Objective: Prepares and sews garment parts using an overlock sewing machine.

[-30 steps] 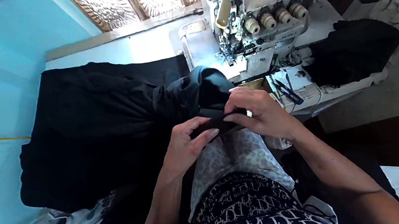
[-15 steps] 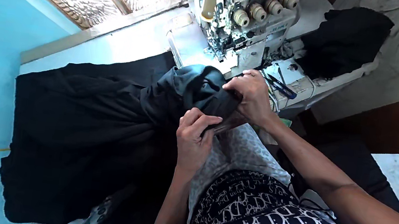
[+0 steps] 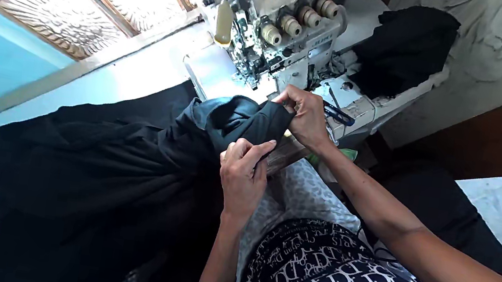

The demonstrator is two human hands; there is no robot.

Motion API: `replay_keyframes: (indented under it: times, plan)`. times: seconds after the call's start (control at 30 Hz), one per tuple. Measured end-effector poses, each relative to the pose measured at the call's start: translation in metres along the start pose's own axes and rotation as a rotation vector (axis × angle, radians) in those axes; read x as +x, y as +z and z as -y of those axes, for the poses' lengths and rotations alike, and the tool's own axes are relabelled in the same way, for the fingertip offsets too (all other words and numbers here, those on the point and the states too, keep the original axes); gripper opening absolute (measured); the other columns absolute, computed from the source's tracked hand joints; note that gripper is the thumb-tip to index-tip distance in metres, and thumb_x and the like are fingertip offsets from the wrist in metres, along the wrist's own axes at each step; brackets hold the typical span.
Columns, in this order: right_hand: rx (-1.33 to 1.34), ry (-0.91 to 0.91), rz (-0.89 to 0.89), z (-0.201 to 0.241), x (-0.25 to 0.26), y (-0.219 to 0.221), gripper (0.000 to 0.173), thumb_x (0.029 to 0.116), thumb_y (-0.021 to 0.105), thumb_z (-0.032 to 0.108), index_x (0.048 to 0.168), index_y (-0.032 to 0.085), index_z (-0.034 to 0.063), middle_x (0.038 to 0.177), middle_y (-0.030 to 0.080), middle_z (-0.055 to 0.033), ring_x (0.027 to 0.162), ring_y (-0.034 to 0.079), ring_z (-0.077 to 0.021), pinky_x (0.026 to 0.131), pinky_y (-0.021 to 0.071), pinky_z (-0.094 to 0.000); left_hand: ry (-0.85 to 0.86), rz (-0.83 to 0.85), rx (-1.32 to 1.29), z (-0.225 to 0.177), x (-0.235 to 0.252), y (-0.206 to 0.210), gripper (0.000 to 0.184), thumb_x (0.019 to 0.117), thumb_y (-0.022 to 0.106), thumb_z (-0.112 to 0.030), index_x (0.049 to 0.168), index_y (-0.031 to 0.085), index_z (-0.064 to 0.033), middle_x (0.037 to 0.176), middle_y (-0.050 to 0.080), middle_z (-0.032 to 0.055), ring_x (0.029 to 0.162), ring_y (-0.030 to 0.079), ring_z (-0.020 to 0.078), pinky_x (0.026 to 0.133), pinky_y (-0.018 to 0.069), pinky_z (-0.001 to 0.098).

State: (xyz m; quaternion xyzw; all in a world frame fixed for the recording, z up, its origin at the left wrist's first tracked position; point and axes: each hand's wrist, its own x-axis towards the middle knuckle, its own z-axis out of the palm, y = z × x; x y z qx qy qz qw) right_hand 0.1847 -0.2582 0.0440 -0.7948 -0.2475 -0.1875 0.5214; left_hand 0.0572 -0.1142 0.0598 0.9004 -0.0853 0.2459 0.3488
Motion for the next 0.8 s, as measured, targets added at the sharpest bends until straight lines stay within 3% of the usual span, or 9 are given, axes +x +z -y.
replay_keyframes:
  times: [0.13, 0.2, 0.3, 0.4, 0.5, 0.6, 0.67, 0.73, 0.8]
  plan:
    - [0.059, 0.001, 0.161, 0.003, -0.001, -0.014, 0.013, 0.0816, 0.072, 0.005, 0.094, 0.071, 0.0000, 0.076, 0.064, -0.0071, 0.067, 0.058, -0.0155, 0.065, 0.0474, -0.0363, -0.012, -0.003, -0.001, -0.001, -0.002, -0.002, 0.026, 0.0950, 0.058, -0.003, 0.110, 0.079, -0.0083, 0.084, 0.058, 0.0075, 0.083, 0.055, 0.0194, 0.080, 0.0422, 0.0349]
    - [0.166, -0.063, 0.418, 0.011, 0.003, -0.036, 0.028, 0.0804, 0.073, 0.002, 0.108, 0.072, -0.0018, 0.105, 0.067, -0.0150, 0.097, 0.065, -0.0226, 0.084, 0.0535, -0.0393, -0.001, -0.041, 0.016, -0.002, -0.003, -0.003, 0.024, 0.0959, 0.057, -0.004, 0.108, 0.078, -0.0073, 0.089, 0.059, 0.0094, 0.088, 0.056, 0.0210, 0.083, 0.0440, 0.0361]
    - [0.413, -0.183, 0.659, 0.022, 0.008, -0.057, 0.043, 0.0873, 0.060, 0.016, 0.124, 0.065, -0.0049, 0.142, 0.056, -0.0204, 0.136, 0.052, -0.0254, 0.113, 0.0443, -0.0380, 0.062, -0.138, 0.070, -0.011, -0.001, -0.007, 0.025, 0.1009, 0.054, -0.008, 0.110, 0.077, -0.0065, 0.099, 0.062, 0.0131, 0.097, 0.058, 0.0242, 0.089, 0.0453, 0.0377]
    - [0.551, -0.176, 0.690, 0.035, 0.004, -0.046, 0.030, 0.0981, 0.044, 0.005, 0.112, 0.069, -0.0057, 0.122, 0.069, -0.0139, 0.120, 0.064, -0.0146, 0.106, 0.0502, -0.0322, 0.190, -0.231, 0.057, -0.028, 0.002, -0.011, 0.027, 0.1029, 0.048, -0.010, 0.105, 0.075, -0.0038, 0.099, 0.064, 0.0139, 0.102, 0.059, 0.0240, 0.100, 0.0424, 0.0382]
    - [0.496, -0.175, 0.746, 0.047, -0.002, -0.013, 0.026, 0.0989, 0.048, -0.003, 0.114, 0.070, -0.0066, 0.101, 0.073, -0.0124, 0.092, 0.068, -0.0107, 0.085, 0.0551, -0.0273, 0.290, -0.185, -0.082, -0.050, -0.001, -0.019, 0.033, 0.1037, 0.041, -0.016, 0.088, 0.068, -0.0066, 0.089, 0.064, 0.0075, 0.099, 0.060, 0.0192, 0.102, 0.0420, 0.0360]
    - [0.393, 0.023, 0.668, 0.073, -0.002, 0.002, 0.031, 0.1012, 0.047, 0.001, 0.128, 0.058, -0.0104, 0.113, 0.068, -0.0230, 0.106, 0.066, -0.0225, 0.096, 0.0509, -0.0368, 0.345, 0.010, -0.283, -0.072, -0.016, -0.023, 0.044, 0.1054, 0.033, -0.026, 0.083, 0.066, -0.0092, 0.074, 0.062, 0.0030, 0.079, 0.060, 0.0139, 0.090, 0.0450, 0.0301]
    - [0.485, 0.288, 0.447, 0.090, -0.006, 0.008, 0.033, 0.1029, 0.046, 0.004, 0.132, 0.055, -0.0100, 0.126, 0.064, -0.0209, 0.120, 0.059, -0.0154, 0.108, 0.0435, -0.0288, 0.399, 0.155, -0.438, -0.082, -0.027, -0.021, 0.049, 0.1070, 0.028, -0.031, 0.082, 0.064, -0.0088, 0.068, 0.057, 0.0035, 0.072, 0.056, 0.0153, 0.087, 0.0440, 0.0309]
    - [0.791, 0.570, 0.223, 0.101, -0.019, 0.017, 0.037, 0.1105, 0.031, 0.009, 0.140, 0.046, -0.0075, 0.131, 0.058, -0.0143, 0.121, 0.053, -0.0051, 0.105, 0.0408, -0.0179, 0.452, 0.258, -0.553, -0.086, -0.032, -0.017, 0.046, 0.1055, 0.030, -0.028, 0.082, 0.064, -0.0085, 0.065, 0.052, 0.0037, 0.068, 0.053, 0.0168, 0.087, 0.0419, 0.0320]
    - [1.291, 0.561, 0.170, 0.067, -0.052, 0.046, 0.054, 0.1139, 0.022, 0.035, 0.158, 0.029, 0.0042, 0.148, 0.051, -0.0087, 0.131, 0.050, -0.0018, 0.106, 0.0446, -0.0205, 0.489, 0.345, -0.617, -0.084, -0.032, -0.016, 0.043, 0.1041, 0.032, -0.024, 0.081, 0.064, -0.0075, 0.064, 0.051, 0.0042, 0.066, 0.051, 0.0171, 0.086, 0.0411, 0.0324]
